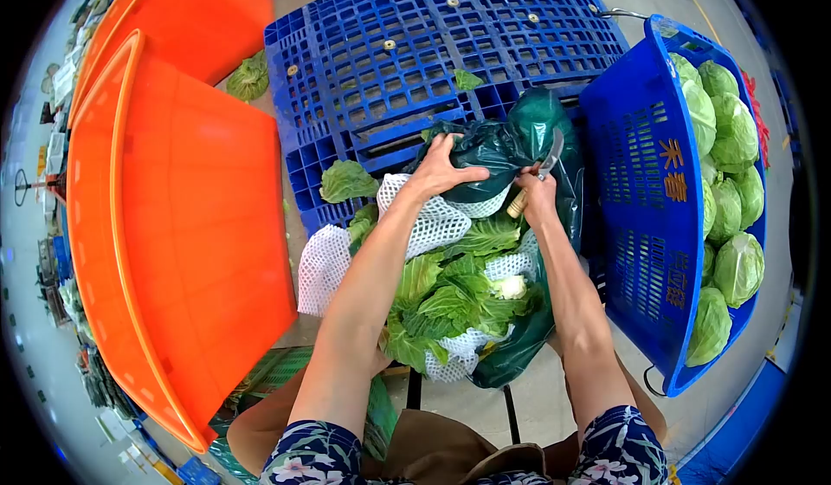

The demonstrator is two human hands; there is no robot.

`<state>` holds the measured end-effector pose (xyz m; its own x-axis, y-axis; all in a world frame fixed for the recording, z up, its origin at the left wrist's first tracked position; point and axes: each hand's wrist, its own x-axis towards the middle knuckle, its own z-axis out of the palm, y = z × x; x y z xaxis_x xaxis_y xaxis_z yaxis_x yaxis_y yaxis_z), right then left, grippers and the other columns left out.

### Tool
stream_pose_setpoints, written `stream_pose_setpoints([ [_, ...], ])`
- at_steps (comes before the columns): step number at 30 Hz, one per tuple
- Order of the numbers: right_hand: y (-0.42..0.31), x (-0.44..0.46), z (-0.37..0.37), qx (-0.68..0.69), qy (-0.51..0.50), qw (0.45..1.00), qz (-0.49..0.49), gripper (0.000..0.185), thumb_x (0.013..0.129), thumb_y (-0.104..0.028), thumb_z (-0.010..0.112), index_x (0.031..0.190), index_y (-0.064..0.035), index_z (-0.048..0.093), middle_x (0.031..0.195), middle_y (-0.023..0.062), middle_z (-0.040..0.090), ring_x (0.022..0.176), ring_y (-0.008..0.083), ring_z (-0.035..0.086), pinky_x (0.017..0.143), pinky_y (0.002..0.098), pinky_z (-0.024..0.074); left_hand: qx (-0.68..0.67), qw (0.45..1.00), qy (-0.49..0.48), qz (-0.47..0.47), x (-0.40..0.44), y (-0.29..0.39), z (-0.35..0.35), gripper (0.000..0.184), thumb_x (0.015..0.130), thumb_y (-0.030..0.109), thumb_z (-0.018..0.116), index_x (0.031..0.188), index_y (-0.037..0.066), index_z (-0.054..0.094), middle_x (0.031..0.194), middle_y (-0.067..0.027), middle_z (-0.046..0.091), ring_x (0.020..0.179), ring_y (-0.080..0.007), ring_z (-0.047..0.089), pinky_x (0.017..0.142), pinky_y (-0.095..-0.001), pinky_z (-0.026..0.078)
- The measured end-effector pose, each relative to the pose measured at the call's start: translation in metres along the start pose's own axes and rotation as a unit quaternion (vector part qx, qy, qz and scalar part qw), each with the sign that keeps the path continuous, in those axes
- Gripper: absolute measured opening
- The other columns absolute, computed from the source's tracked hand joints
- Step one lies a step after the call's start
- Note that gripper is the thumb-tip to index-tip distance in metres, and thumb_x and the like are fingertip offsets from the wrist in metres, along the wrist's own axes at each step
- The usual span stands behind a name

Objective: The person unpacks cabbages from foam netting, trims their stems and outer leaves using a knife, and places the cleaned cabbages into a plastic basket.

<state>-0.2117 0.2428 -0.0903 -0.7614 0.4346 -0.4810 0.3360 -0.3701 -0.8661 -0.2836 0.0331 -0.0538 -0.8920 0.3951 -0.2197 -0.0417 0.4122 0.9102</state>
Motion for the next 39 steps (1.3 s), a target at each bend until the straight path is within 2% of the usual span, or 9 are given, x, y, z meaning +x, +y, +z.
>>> stream_pose_setpoints([
  [6,0.002,-0.02,0.015,-0.004,-0.03,0.999,-0.018,0.015,0.067,0.01,0.053,0.077,-0.0012,0.054,0.084,0.0046,0.051,0.078,0.0163,0.05,0.073,0.0302,0.0403,0.173,0.973,0.152,0.027,0.017,0.015,0.008,0.025,0.077,0.021,0.069,0.089,0.004,0.055,0.081,-0.0244,0.061,0.08,-0.0458,0.057,0.07,-0.05,0.045],
  [11,-0.002,-0.007,0.011,-0.008,-0.036,0.998,0.055,0.041,0.066,0.006,0.051,0.107,0.0024,0.052,0.094,0.0086,0.053,0.084,0.0202,0.052,0.077,0.0315,0.0431,-0.084,0.913,0.347,-0.195,0.057,-0.072,0.016,0.029,0.081,0.014,0.067,0.101,-0.003,0.055,0.108,-0.0226,0.062,0.096,-0.0375,0.06,0.079,-0.0418,0.046],
  [15,0.003,0.01,0.002,0.053,-0.144,0.985,0.082,0.051,0.066,0.005,0.045,0.117,0.0012,0.048,0.109,0.0119,0.052,0.1,0.0249,0.052,0.089,0.0341,0.0433,0.042,0.918,0.274,-0.284,0.049,-0.1,0.02,0.036,0.092,0.024,0.048,0.116,-0.002,0.053,0.119,-0.0226,0.058,0.109,-0.0394,0.055,0.09,-0.043,0.044],
  [16,-0.001,0.005,0.007,0.073,-0.153,0.982,0.086,0.053,0.065,0.004,0.045,0.118,0.0002,0.048,0.111,0.0108,0.051,0.101,0.0241,0.051,0.091,0.0329,0.0418,0.155,0.91,0.118,-0.367,0.031,-0.037,0.003,0.049,0.095,0.042,0.04,0.119,0.001,0.053,0.123,-0.0217,0.055,0.114,-0.0396,0.051,0.096,-0.0443,0.041],
  [19,-0.006,-0.016,0.013,0.103,-0.158,0.979,0.074,0.056,0.064,0.007,0.045,0.12,-0.0022,0.047,0.121,0.0097,0.048,0.111,0.024,0.048,0.097,0.033,0.038,-0.027,0.945,0.117,-0.304,0.067,-0.17,0.034,0.062,0.093,0.053,0.04,0.108,-0.003,0.063,0.119,-0.022,0.058,0.111,-0.038,0.054,0.092,-0.0396,0.042],
  [25,-0.061,-0.103,0.014,0.072,-0.116,0.99,-0.041,0.058,0.068,0.007,0.047,0.125,-0.0013,0.047,0.129,0.0097,0.046,0.12,0.0217,0.044,0.1,0.0325,0.0348,-0.232,0.947,0.074,-0.21,0.002,-0.01,0.005,0.06,0.091,0.048,0.047,0.116,-0.006,0.057,0.115,-0.0159,0.06,0.098,-0.0208,0.057,0.085,-0.0326,0.044],
  [30,-0.072,-0.186,-0.022,0.095,-0.077,0.989,-0.085,0.059,0.067,0.008,0.047,0.125,0.0003,0.047,0.132,0.0138,0.044,0.122,0.0268,0.044,0.103,0.0371,0.0356,-0.006,0.975,0.058,-0.215,-0.064,0.061,0.029,0.095,0.081,0.067,0.044,0.133,-0.011,0.034,0.131,-0.0337,0.043,0.123,-0.0437,0.043,0.104,-0.0457,0.03],
  [34,-0.044,-0.232,-0.046,0.017,-0.039,0.999,-0.008,0.06,0.067,0.01,0.05,0.126,0.0001,0.046,0.129,0.0125,0.046,0.12,0.0252,0.044,0.102,0.0354,0.0343,0.052,0.965,0.172,-0.192,-0.135,0.045,0.073,0.092,0.074,0.058,0.064,0.143,0.011,0.025,0.147,-0.0233,0.018,0.136,-0.0391,0.019,0.105,-0.0541,0.025],
  [39,-0.014,-0.243,-0.057,0.038,-0.012,0.998,-0.05,0.056,0.074,0.012,0.049,0.127,-0.0027,0.042,0.124,0.0097,0.048,0.107,0.0206,0.049,0.092,0.0316,0.0389,0.167,0.918,0.307,-0.19,-0.199,0.078,0.084,0.074,0.081,0.04,0.066,0.14,0.014,0.028,0.145,-0.0191,0.022,0.133,-0.039,0.025,0.102,-0.0504,0.031],
])
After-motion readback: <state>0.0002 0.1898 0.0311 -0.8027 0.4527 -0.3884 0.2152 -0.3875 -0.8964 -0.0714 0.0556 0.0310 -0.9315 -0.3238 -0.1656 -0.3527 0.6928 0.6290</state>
